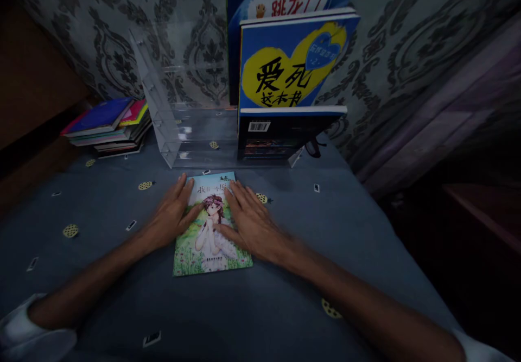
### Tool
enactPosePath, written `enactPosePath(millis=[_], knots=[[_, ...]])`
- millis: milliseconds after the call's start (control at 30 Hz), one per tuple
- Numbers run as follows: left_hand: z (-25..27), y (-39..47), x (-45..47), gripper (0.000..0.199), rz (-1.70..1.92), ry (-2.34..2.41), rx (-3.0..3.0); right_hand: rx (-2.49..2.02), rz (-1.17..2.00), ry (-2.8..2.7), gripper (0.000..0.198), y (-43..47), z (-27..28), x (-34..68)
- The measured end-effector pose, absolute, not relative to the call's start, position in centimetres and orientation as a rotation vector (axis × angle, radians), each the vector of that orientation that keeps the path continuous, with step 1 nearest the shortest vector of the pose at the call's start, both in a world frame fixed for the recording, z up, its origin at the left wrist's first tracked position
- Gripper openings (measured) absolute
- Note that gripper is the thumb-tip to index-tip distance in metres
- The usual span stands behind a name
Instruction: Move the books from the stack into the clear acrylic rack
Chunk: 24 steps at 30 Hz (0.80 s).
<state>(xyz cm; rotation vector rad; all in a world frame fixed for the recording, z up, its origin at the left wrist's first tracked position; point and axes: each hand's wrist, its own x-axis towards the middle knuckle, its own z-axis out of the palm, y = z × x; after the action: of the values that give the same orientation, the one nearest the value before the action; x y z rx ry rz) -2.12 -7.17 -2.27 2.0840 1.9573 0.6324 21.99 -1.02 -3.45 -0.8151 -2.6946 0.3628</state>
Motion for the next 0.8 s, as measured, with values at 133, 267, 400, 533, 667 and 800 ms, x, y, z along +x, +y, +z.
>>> enactPosePath(millis=[133, 267, 400, 533, 667, 800], knots=[[-1.8, -6.5, -2.9, 0.067, 1.058, 1.706, 1.688, -0.827, 0.432, -2.730, 0.094, -2.7, -3.3, 22.7], [-0.5, -5.8, -2.9, 0.067, 1.391, 1.437, 0.979, -0.912, 0.527, -2.712, 0.094, -3.5, -2.7, 22.7], [0.7, -6.1, -1.8, 0.057, 1.188, 1.194, 0.680, -0.955, 0.640, -2.658, 0.097, -3.9, -2.4, 22.9], [1.5, -6.7, -1.0, 0.048, 1.139, 1.113, 0.641, -1.088, 0.786, -2.412, 0.102, -3.7, -2.7, 23.7], [2.8, -6.7, -0.7, 0.043, 1.187, 1.098, 0.715, -1.052, 1.185, -2.052, 0.089, -2.4, -2.3, 24.4], [5.2, -6.5, -0.4, 0.049, 1.240, 1.036, 0.913, -0.787, 1.508, -1.915, 0.055, -1.2, 0.9, 24.7]])
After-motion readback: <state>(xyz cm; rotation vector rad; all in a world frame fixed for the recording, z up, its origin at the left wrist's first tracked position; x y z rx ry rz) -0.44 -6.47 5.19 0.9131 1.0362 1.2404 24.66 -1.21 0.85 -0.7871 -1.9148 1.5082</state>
